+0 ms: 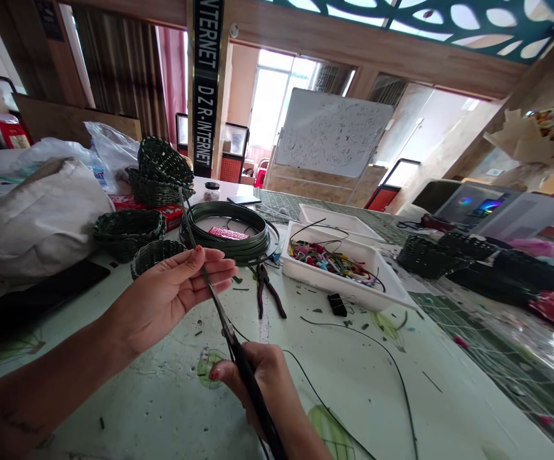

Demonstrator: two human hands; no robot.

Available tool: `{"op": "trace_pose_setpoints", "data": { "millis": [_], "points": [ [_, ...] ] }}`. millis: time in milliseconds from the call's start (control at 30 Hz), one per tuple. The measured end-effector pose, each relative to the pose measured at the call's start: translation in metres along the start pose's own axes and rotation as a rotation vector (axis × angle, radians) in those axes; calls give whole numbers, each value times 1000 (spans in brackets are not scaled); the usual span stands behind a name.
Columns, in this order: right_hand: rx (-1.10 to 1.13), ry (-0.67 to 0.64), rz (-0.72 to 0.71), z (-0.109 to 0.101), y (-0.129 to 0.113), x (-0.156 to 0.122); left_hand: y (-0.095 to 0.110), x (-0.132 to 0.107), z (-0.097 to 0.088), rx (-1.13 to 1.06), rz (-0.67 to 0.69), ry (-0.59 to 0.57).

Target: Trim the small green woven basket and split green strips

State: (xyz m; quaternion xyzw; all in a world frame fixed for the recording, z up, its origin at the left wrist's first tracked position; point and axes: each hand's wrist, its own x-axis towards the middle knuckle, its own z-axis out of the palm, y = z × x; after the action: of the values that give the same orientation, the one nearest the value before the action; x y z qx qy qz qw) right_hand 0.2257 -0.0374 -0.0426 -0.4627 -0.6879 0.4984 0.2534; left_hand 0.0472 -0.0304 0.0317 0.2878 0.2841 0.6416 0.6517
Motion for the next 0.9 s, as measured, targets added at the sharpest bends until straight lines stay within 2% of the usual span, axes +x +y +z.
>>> {"op": "trace_pose_setpoints", "data": {
  "millis": [167, 333, 500, 733, 900],
  "points": [
    [6, 5, -22, 1, 6, 4, 0, 0, 1, -3, -6, 4],
    [-12, 7, -26, 2, 4, 4, 16, 1, -3, 64, -75, -25],
    [-71, 5, -12, 2, 3, 7, 31, 8, -13, 67, 14, -33],
    [-66, -1, -8, 1, 8, 9, 27, 7, -11, 32, -36, -20],
    [-43, -28, -43, 1, 8, 6, 24, 4, -7, 21, -10, 10]
  ]
}}
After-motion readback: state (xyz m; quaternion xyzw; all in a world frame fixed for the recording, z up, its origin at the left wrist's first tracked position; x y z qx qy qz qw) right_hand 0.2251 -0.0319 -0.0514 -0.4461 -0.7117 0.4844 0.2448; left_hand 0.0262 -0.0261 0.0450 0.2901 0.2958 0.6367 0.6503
